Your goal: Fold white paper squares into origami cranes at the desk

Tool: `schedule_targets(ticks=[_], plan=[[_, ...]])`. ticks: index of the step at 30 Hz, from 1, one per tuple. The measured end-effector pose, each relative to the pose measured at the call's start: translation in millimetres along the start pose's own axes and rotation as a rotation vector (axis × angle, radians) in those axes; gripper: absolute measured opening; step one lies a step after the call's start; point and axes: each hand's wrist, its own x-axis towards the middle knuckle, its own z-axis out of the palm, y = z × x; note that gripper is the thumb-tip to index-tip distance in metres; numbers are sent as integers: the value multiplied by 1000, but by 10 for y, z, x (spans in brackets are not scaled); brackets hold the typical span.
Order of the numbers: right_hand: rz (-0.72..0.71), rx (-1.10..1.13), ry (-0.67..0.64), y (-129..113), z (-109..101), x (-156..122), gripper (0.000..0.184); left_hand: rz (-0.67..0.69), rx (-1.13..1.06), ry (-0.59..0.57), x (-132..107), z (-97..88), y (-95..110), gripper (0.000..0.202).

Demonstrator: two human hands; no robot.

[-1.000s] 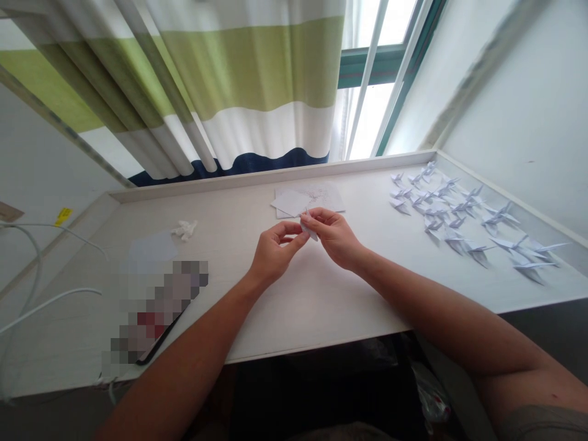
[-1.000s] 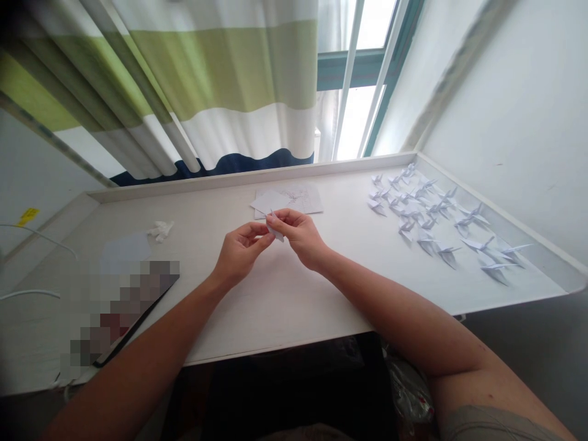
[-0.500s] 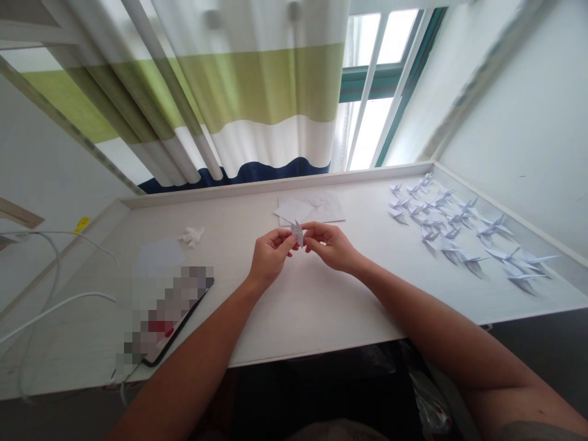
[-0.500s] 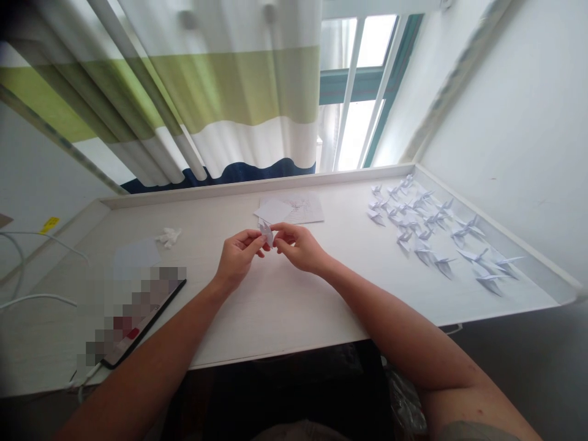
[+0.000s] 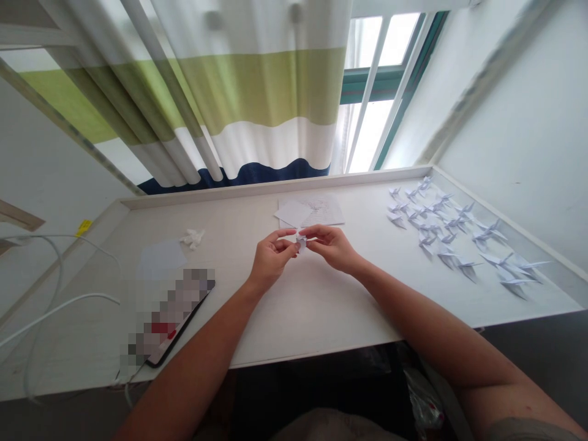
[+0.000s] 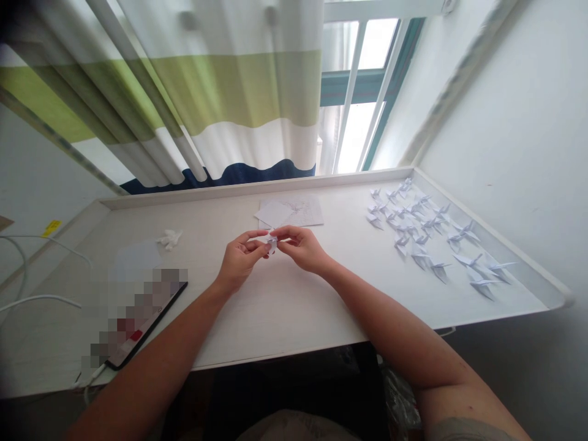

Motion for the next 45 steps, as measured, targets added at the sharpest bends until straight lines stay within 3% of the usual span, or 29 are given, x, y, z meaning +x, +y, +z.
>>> schedule_targets(ticks=[9, 13, 16, 20, 27, 31, 34, 37, 45], plan=[[-63, -43, 51, 55, 15, 4, 35, -31, -60, -19, -6, 17, 41, 45], [-101, -283, 67, -87, -42, -58, 20, -58, -72, -27, 31, 67, 58, 47], [-134, -476, 89, -282, -215, -256, 13, -96, -37, -132, 71, 237, 97, 40], [-136, -608, 260, -466, -610, -771, 9, -97, 1, -371, 144, 774, 81, 35], [44, -735, 703, -397, -1346, -1791, 15, -73, 138, -659, 192, 2126, -190, 19], [145, -719, 887, -301, -1594, -2087, 19, -29, 254, -710, 163, 2535, -293, 12], [207, -734, 982, -266, -1702, -2132, 18, -21, 287, -689, 163, 2591, -343, 10], [252, -755, 1015, -252, -1738, -2106, 18, -52, 260, -680, 176, 2528, -368, 7], [201, -768, 1106, -240, -1635, -2098, 36, -121, 195, -639, 190, 2098, -349, 9]])
